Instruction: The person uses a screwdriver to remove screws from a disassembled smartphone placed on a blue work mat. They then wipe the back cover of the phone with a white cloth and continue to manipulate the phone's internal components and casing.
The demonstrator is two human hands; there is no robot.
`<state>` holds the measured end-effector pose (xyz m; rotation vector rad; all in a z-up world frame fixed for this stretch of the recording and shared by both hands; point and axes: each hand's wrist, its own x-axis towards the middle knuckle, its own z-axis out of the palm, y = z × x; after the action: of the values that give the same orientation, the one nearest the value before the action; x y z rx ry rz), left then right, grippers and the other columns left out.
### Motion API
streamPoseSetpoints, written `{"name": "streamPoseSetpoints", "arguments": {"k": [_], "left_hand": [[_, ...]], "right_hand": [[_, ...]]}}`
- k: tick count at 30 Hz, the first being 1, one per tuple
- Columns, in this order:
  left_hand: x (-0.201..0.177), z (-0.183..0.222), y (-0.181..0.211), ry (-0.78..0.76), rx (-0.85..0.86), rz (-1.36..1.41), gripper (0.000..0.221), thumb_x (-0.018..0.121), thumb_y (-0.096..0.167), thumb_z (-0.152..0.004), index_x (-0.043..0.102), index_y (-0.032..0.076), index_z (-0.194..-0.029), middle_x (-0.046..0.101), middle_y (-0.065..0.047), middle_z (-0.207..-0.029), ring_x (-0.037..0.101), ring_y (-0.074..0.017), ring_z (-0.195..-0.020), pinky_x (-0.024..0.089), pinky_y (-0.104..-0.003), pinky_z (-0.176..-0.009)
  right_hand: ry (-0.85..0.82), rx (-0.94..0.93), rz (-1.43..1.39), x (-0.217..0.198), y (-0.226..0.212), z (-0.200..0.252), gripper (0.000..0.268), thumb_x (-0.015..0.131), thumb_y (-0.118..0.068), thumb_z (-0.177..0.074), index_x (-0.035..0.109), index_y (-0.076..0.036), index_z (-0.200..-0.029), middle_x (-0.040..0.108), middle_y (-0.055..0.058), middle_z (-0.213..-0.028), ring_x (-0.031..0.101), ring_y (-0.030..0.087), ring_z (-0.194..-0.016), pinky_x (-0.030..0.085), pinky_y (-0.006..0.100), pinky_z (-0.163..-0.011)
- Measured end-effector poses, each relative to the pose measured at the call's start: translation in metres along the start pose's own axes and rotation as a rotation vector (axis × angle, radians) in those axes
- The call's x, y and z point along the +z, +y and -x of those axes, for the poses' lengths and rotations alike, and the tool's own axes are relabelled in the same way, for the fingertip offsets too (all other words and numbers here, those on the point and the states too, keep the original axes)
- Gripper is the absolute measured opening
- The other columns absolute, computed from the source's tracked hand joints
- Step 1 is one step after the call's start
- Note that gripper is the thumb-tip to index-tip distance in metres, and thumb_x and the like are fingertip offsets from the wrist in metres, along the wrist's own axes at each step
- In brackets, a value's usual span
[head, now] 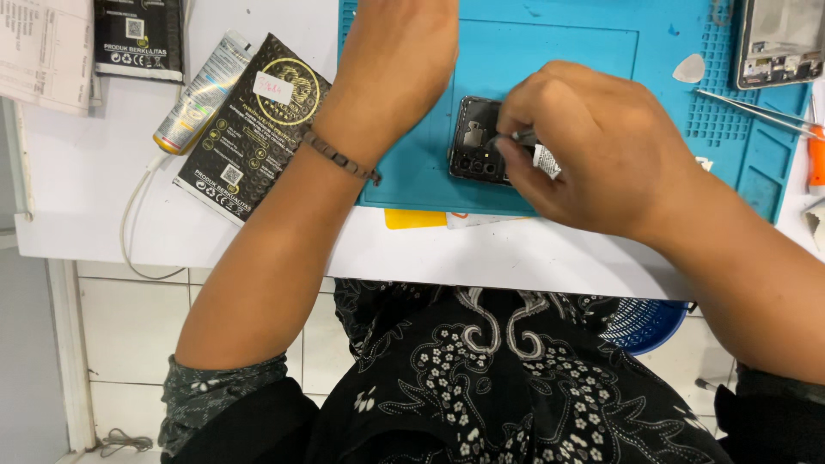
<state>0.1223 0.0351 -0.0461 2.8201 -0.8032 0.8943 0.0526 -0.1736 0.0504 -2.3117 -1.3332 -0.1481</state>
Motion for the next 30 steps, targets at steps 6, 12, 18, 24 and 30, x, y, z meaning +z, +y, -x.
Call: {"name": "streamPoseSetpoints", "arguments": {"k": [6,12,18,24,30], "left_hand": [[-0.091,0.010,0.005,0.018,-0.172,0.611,0.007,0.056,-0.001,-0.088,0.050,0.003,-0.085,0.052,-0.010,-0.076,0.051,-0.0273,-0.066,0.037,-0.042,-0.060],[-0.126,0.042,0.040,0.019,-0.618,0.953,0.015,0.058,-0.003,-0.091,0.053,0.004,-0.104,0.061,-0.005,-0.089,0.057,-0.0153,-0.082,0.049,-0.028,-0.081],[-0.119,0.069,0.061,0.064,-0.775,1.295,0.022,0.063,-0.006,-0.089,0.052,0.002,-0.106,0.063,-0.011,-0.090,0.061,-0.0176,-0.085,0.053,-0.028,-0.085],[-0.113,0.075,0.068,0.126,-0.875,1.500,0.023,0.066,-0.002,-0.086,0.051,0.005,-0.102,0.065,-0.013,-0.088,0.064,-0.0189,-0.083,0.054,-0.027,-0.083],[-0.109,0.076,0.070,0.149,-0.935,1.601,0.025,0.069,0.000,-0.084,0.052,0.006,-0.101,0.066,-0.012,-0.087,0.066,-0.0190,-0.084,0.054,-0.027,-0.081]], "right_hand": [[0.068,-0.010,0.336,0.000,0.007,0.005,0.037,0.076,-0.041,-0.104,0.060,-0.008,-0.102,0.061,0.000,-0.079,0.063,0.020,-0.069,0.039,0.032,-0.051],[0.105,-0.031,0.094,0.008,0.012,0.006,0.022,0.072,-0.009,-0.102,0.052,-0.001,-0.098,0.059,0.007,-0.084,0.055,0.025,-0.064,0.041,0.037,-0.053],[-0.040,0.026,0.057,-0.004,0.004,-0.002,0.023,0.069,-0.001,-0.093,0.052,-0.002,-0.108,0.063,0.012,-0.100,0.063,0.034,-0.093,0.043,0.037,-0.055],[-0.020,0.081,0.132,0.000,0.005,0.005,0.028,0.081,-0.013,-0.098,0.056,-0.003,-0.106,0.064,0.005,-0.085,0.063,0.023,-0.073,0.042,0.035,-0.053],[-0.006,0.135,-0.020,0.006,0.006,0.008,0.024,0.074,0.002,-0.095,0.052,0.001,-0.106,0.063,0.010,-0.090,0.062,0.022,-0.073,0.045,0.035,-0.058]]}}
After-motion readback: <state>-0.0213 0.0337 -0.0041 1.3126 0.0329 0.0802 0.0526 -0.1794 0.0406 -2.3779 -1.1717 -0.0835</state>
